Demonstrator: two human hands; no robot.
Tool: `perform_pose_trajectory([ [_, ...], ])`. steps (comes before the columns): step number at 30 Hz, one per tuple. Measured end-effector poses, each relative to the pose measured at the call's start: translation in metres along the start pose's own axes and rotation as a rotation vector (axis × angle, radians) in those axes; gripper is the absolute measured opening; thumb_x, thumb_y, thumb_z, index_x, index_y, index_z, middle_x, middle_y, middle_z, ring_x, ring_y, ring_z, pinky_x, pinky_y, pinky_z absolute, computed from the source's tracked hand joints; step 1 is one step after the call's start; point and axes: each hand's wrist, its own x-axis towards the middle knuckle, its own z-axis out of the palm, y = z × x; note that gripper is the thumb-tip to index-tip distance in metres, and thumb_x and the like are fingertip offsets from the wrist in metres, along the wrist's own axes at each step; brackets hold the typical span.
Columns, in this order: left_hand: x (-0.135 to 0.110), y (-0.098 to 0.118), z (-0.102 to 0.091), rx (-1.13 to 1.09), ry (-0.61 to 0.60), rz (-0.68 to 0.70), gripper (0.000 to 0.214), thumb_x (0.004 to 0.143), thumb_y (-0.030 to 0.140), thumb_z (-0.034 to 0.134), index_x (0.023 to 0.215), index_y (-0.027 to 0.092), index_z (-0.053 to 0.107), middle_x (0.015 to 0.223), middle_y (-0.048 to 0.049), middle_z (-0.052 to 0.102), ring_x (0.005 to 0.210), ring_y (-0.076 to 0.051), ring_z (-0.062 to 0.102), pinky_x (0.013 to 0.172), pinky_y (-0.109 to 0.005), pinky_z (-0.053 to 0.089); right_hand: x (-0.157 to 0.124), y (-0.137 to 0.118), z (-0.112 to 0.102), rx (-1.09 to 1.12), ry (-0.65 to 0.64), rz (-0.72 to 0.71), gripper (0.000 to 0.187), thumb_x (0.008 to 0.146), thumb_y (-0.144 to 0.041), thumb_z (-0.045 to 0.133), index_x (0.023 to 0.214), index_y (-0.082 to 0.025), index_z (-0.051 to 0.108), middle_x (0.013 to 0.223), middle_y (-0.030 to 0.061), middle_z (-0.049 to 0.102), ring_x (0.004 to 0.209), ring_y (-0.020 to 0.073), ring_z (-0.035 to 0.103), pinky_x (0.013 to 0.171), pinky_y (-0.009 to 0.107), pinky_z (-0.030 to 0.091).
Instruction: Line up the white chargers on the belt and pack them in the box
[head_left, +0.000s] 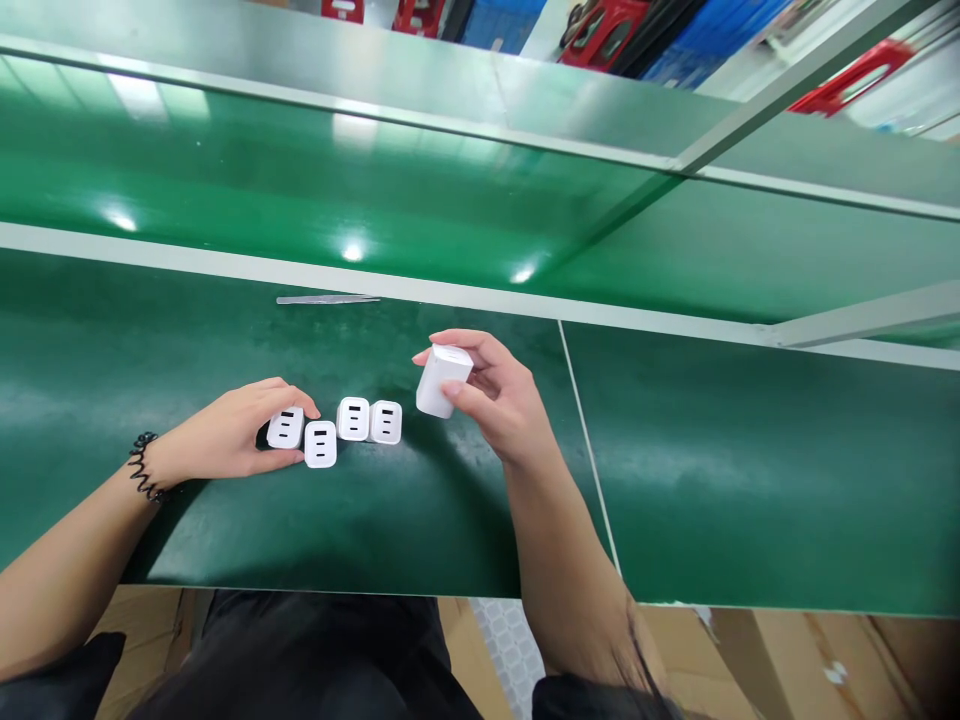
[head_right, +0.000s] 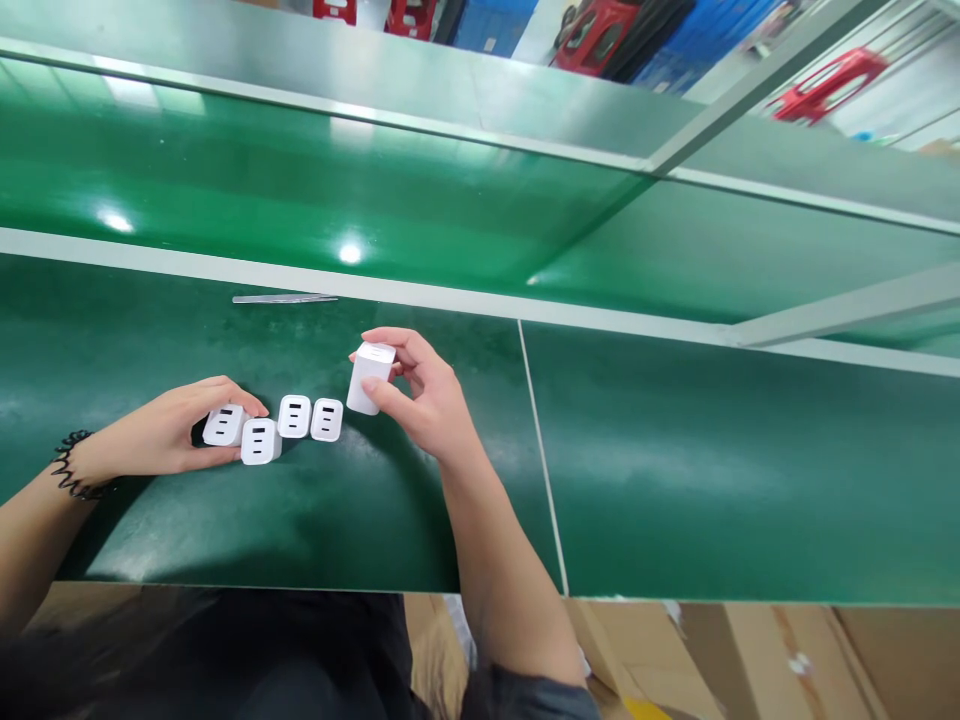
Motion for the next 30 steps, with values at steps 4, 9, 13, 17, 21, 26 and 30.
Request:
perform_pose_trajectory([
  [4, 0.0, -0.001, 0.0, -0.006, 0.0, -0.005, 0.032, 0.09, 0.041, 0.06, 0.118, 0.025, 0.056, 0.116, -0.0036, 0.064, 0.105, -0.021, 0.06, 0.088, -0.032, 0.048, 0.001, 0.001, 0.0, -0.013, 0.02, 0.023, 0.036, 0.078, -0.038, 0.069, 0.11, -0.024, 0.059, 0.102, 0.0052, 0.073, 0.087, 0.0196, 0.066, 0.067, 0.032, 0.05],
  [9, 0.001, 0.0, -0.001, -0.011, -0.001, 0.0, 0.032, 0.09, 0.041, 0.059, 0.117, 0.024, 0.056, 0.116, -0.0046, 0.064, 0.105, -0.022, 0.059, 0.088, -0.034, 0.048, 0.003, 0.003, 0.0, -0.018, 0.023, 0.019, 0.037, 0.077, -0.038, 0.069, 0.109, -0.024, 0.059, 0.1, 0.0044, 0.072, 0.083, 0.0185, 0.064, 0.065, 0.032, 0.05],
  [13, 0.0, 0.001, -0.001, -0.004, -0.008, 0.012, 0.032, 0.09, 0.04, 0.06, 0.118, 0.024, 0.056, 0.117, -0.0051, 0.064, 0.106, -0.022, 0.059, 0.088, -0.034, 0.048, 0.002, 0.004, 0.0, -0.034, 0.022, 0.029, 0.035, 0.078, -0.038, 0.068, 0.109, -0.025, 0.059, 0.099, 0.0041, 0.071, 0.082, 0.0179, 0.063, 0.066, 0.032, 0.051],
  [17, 0.001, 0.002, 0.002, 0.012, 0.006, 0.043, 0.051, 0.083, 0.046, 0.069, 0.126, 0.024, 0.05, 0.126, -0.0071, 0.061, 0.113, -0.025, 0.056, 0.094, -0.039, 0.046, 0.001, 0.004, 0.0, -0.062, 0.016, 0.022, 0.035, 0.08, -0.038, 0.067, 0.111, -0.024, 0.059, 0.1, 0.0043, 0.071, 0.082, 0.018, 0.063, 0.069, 0.033, 0.052],
  [21, 0.004, 0.005, 0.009, -0.008, 0.066, 0.036, 0.064, 0.077, 0.054, 0.075, 0.126, 0.024, 0.048, 0.128, -0.0084, 0.06, 0.112, -0.027, 0.057, 0.094, -0.041, 0.046, 0.003, 0.009, 0.002, -0.239, 0.059, -0.031, 0.037, 0.08, -0.033, 0.067, 0.115, -0.025, 0.057, 0.109, 0.0049, 0.07, 0.094, 0.021, 0.065, 0.081, 0.038, 0.052],
  [26, 0.007, 0.012, 0.011, -0.025, 0.088, 0.031, 0.045, 0.083, 0.05, 0.069, 0.116, 0.023, 0.054, 0.115, -0.005, 0.067, 0.097, -0.023, 0.061, 0.084, -0.036, 0.046, 0.008, 0.023, 0.004, -0.553, -0.001, -0.077, 0.04, 0.082, -0.027, 0.065, 0.12, -0.025, 0.053, 0.119, 0.0068, 0.066, 0.103, 0.0249, 0.064, 0.09, 0.044, 0.052],
  [30, 0.008, 0.013, 0.009, -0.026, 0.089, 0.029, 0.041, 0.085, 0.049, 0.066, 0.114, 0.022, 0.055, 0.11, -0.0036, 0.068, 0.091, -0.021, 0.062, 0.08, -0.032, 0.046, 0.005, 0.02, 0.011, -0.677, 0.03, -0.303, 0.04, 0.087, -0.023, 0.056, 0.127, -0.024, 0.052, 0.126, 0.0104, 0.064, 0.116, 0.0277, 0.06, 0.099, 0.047, 0.049],
])
